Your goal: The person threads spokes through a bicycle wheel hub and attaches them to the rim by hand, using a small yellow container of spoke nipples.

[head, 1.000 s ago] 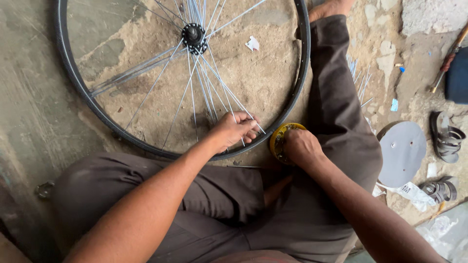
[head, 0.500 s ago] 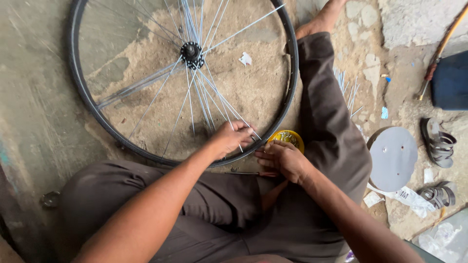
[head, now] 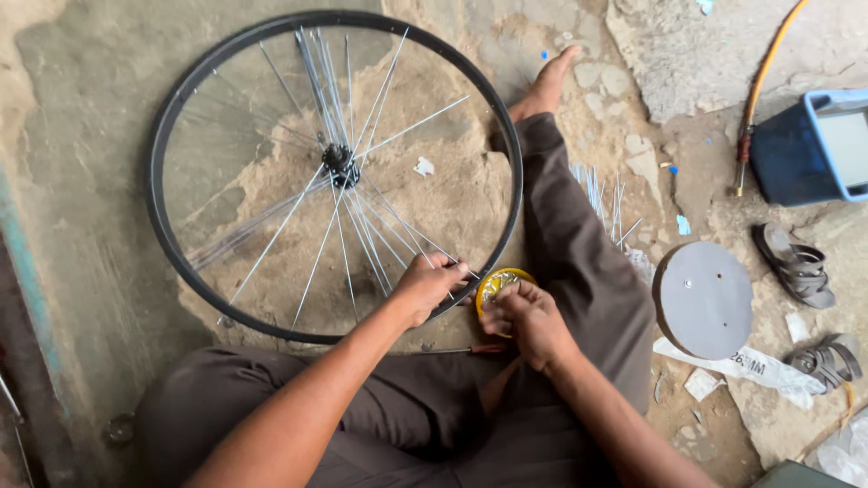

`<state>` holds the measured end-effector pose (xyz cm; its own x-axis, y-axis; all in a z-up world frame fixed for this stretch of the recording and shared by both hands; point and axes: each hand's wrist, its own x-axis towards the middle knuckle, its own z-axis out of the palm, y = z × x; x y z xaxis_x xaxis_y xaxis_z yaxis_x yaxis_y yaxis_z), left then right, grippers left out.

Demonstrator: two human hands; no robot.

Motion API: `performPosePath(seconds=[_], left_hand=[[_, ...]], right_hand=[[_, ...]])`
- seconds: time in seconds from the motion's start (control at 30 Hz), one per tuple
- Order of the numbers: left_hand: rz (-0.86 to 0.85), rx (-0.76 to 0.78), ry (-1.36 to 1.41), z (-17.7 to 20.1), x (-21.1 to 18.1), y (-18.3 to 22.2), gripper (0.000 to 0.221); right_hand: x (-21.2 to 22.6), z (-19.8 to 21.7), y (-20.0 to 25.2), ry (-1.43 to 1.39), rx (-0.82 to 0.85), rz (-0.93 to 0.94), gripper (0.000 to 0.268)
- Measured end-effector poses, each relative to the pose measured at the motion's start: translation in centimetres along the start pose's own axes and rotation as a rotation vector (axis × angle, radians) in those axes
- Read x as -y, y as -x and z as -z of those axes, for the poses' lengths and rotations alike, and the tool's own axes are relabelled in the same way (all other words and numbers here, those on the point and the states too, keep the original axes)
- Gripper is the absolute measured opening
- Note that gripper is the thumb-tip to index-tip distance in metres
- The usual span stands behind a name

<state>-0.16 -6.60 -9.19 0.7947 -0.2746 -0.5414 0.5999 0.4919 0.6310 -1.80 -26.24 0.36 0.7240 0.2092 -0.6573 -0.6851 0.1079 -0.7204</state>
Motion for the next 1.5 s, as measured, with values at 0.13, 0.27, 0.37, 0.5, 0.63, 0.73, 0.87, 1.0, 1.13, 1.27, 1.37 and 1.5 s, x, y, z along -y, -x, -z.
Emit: performPosePath(seconds=[0.13,0.27,0.37,0.5,0.63,0.73,0.87,1.0,1.13,1.27,1.37,1.5], left_hand=[[-0.174,-0.064,-0.102,-0.4,-0.5,0.3,0.025],[-0.094,-0.127,0.066,-1.9,-1.2,0.8,0.02],[0.017,-0.103,0.08,-2.0,-1.0,0.8,0.02],[0.058,-0.094,0.142,-1.9,-1.8,0.5,0.023],[0.076,-0.125,0.104,-2.1,-2.2,0.7,0.024],[0.073,-0.137,0.107,-2.5,-2.5,1.0,0.023],[0.087,-0.131,0.06,-2.5,-3.2,1.4,0.02],[0.04,-0.154,0.05,-2.6,-3.1,1.5,0.019],[0.019,-0.148,0.077,-2.5,-2.8,1.4,0.02],[0.007,-0.178,0.039,-2.6,-2.3,1.1,0.022],[0.003,-0.167,0.071,-2.5,-1.9,0.9,0.024],[-0.01,-0.157,0.052,-2.4,-1.5,0.6,0.024]], right_hand=[[-2.8,1.1,1.1,0.377,-0.177,0.153,0.015],[-3.6,3.0,-2.8,0.386,-0.171,0.413,0.013],[-5.8,4.4,-6.1,0.235,-0.23,0.334,0.013],[-6.8,5.5,-7.5,0.184,-0.32,0.294,0.01],[-6.9,5.3,-8.3,0.252,-0.42,0.514,0.004],[-7.2,4.6,-8.6,0.228,-0.462,0.583,0.004],[-7.2,3.8,-8.9,0.145,-0.394,0.649,0.007],[-7.6,3.2,-8.5,0.246,-0.4,0.741,0.01],[-7.4,1.9,-8.0,0.294,-0.472,0.697,0.014],[-6.7,1.4,-7.1,0.209,-0.4,0.722,0.013],[-6.7,1.7,-7.2,0.239,-0.396,0.67,0.013],[-6.7,2.2,-7.5,0.221,-0.336,0.686,0.012]])
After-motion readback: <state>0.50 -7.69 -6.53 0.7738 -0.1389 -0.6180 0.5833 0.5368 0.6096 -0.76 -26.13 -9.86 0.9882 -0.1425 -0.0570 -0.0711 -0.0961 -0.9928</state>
